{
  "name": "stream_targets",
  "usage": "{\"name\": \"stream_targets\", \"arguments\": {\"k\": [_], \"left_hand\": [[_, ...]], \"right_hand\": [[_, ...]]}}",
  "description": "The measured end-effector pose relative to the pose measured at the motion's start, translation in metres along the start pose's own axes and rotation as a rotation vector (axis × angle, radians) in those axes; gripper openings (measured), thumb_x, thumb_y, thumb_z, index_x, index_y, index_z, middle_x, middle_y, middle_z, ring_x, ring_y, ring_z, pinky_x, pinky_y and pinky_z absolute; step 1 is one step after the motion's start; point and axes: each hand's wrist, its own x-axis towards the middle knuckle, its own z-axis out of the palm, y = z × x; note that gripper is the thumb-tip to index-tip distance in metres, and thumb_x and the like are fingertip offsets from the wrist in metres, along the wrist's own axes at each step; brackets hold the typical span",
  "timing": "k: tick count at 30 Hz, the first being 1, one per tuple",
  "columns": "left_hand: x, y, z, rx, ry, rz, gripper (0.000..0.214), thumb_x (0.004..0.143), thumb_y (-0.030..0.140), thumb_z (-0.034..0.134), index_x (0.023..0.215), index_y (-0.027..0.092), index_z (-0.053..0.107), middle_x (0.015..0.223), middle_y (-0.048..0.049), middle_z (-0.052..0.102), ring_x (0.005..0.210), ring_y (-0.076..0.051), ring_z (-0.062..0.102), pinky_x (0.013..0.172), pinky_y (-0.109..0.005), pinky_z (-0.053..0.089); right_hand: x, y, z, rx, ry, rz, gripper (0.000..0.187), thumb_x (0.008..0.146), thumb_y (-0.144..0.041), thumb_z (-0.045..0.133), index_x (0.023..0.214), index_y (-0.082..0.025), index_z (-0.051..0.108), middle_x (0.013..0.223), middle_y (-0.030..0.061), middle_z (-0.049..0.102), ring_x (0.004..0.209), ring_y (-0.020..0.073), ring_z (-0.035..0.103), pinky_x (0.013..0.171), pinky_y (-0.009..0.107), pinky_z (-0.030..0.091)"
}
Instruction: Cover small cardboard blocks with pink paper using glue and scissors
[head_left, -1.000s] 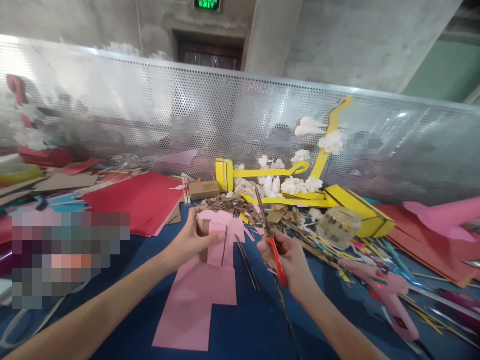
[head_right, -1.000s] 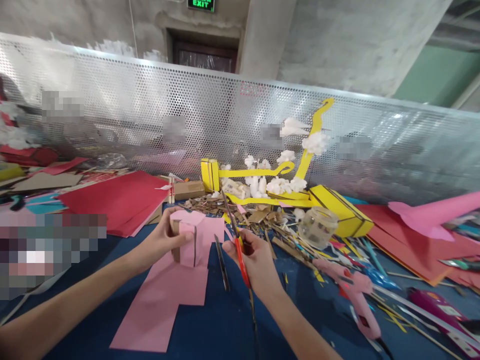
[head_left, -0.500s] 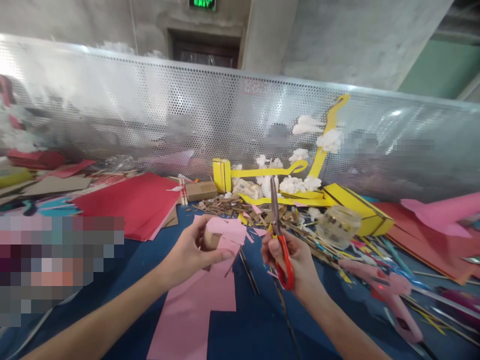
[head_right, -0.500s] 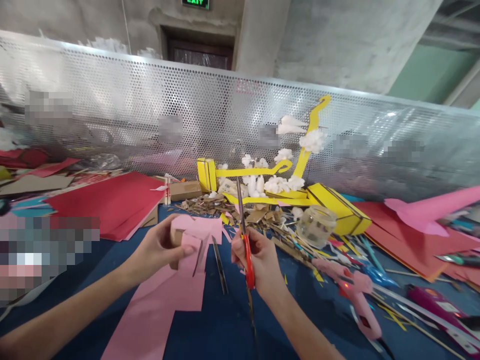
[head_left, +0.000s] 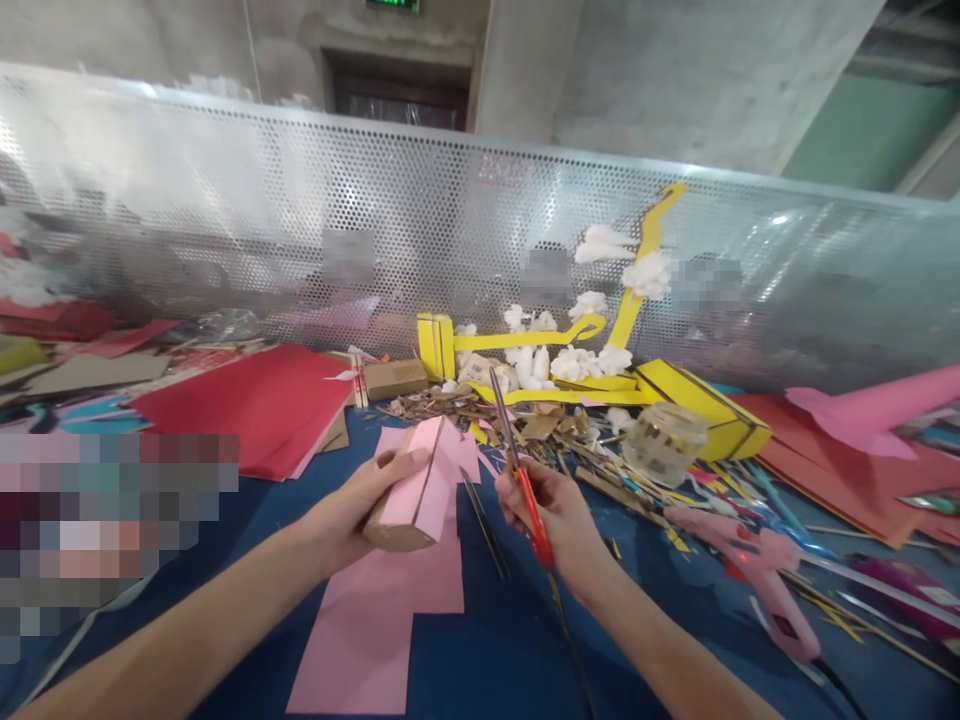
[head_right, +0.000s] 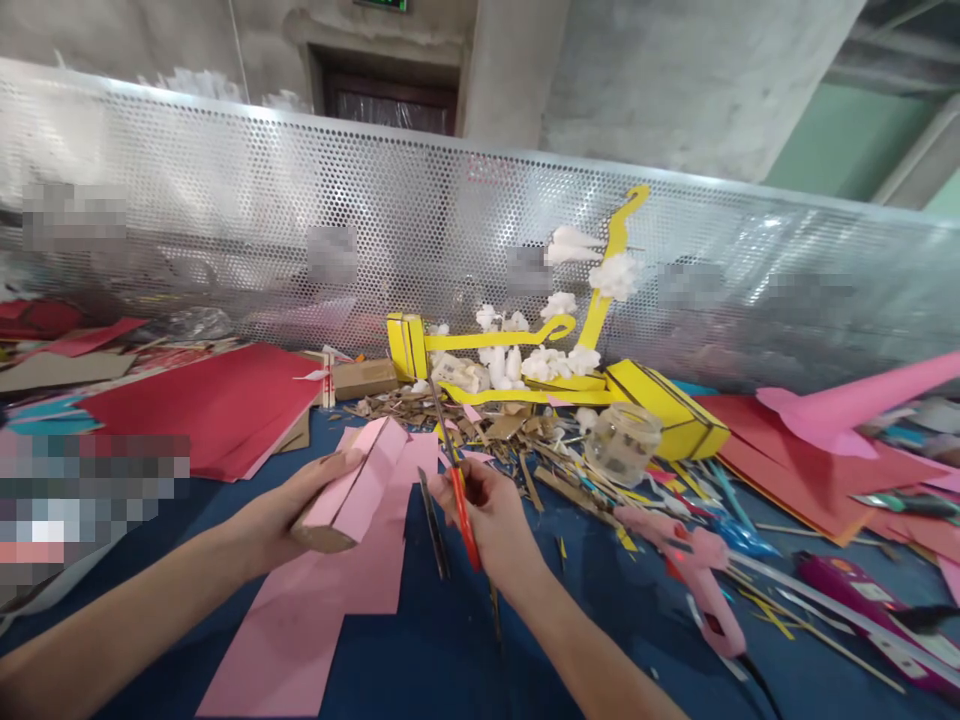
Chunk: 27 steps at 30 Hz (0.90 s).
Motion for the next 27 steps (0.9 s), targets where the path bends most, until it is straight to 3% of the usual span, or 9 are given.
{"name": "stream_targets", "arguments": {"k": [6,11,15,19,27], "left_hand": [[0.005,0.001,0.000,-0.284,-0.028,-0.065,0.050,0.079,0.051,0.083,0.113,0.016,0.073,0.100,-0.0094,0.076,0.083,-0.019,0.070,0.074,-0.027,0.055],[0.006,0.002,0.007,-0.265,0.055,-0.205,0.039,0.082,0.047,0.080,0.105,0.015,0.076,0.096,-0.0100,0.078,0.075,-0.019,0.070,0.064,-0.028,0.054],[0.000,0.004,0.015,-0.294,0.035,-0.170,0.039,0.087,0.045,0.074,0.115,0.017,0.074,0.113,-0.0119,0.076,0.086,-0.021,0.072,0.072,-0.029,0.056],[-0.007,0.005,0.016,-0.289,-0.111,-0.155,0.054,0.080,0.054,0.078,0.116,0.014,0.073,0.117,-0.0161,0.074,0.088,-0.024,0.071,0.077,-0.035,0.058],[-0.004,0.002,0.010,-0.258,-0.072,-0.136,0.051,0.079,0.047,0.079,0.117,0.015,0.073,0.127,-0.0163,0.071,0.095,-0.026,0.070,0.083,-0.037,0.058]], "right_hand": [[-0.001,-0.005,-0.001,-0.014,0.013,0.003,0.054,0.067,-0.067,0.084,0.073,-0.021,0.055,0.060,-0.0053,0.050,0.052,0.0110,0.045,0.048,0.024,0.033],[-0.001,-0.002,-0.002,-0.038,-0.009,-0.031,0.051,0.072,-0.063,0.083,0.071,-0.021,0.054,0.062,-0.0050,0.050,0.055,0.0109,0.045,0.051,0.024,0.035],[-0.001,0.003,-0.001,-0.073,-0.041,-0.036,0.045,0.071,-0.054,0.088,0.074,-0.019,0.059,0.064,-0.0055,0.052,0.057,0.0108,0.045,0.054,0.024,0.037],[-0.003,0.005,0.000,-0.087,-0.062,-0.037,0.041,0.069,-0.048,0.091,0.078,-0.018,0.063,0.065,-0.0056,0.053,0.058,0.0107,0.045,0.055,0.024,0.037],[-0.004,-0.005,0.001,0.133,-0.039,0.024,0.047,0.064,-0.054,0.091,0.072,-0.020,0.060,0.060,-0.0045,0.057,0.045,0.0097,0.050,0.045,0.023,0.036]]}}
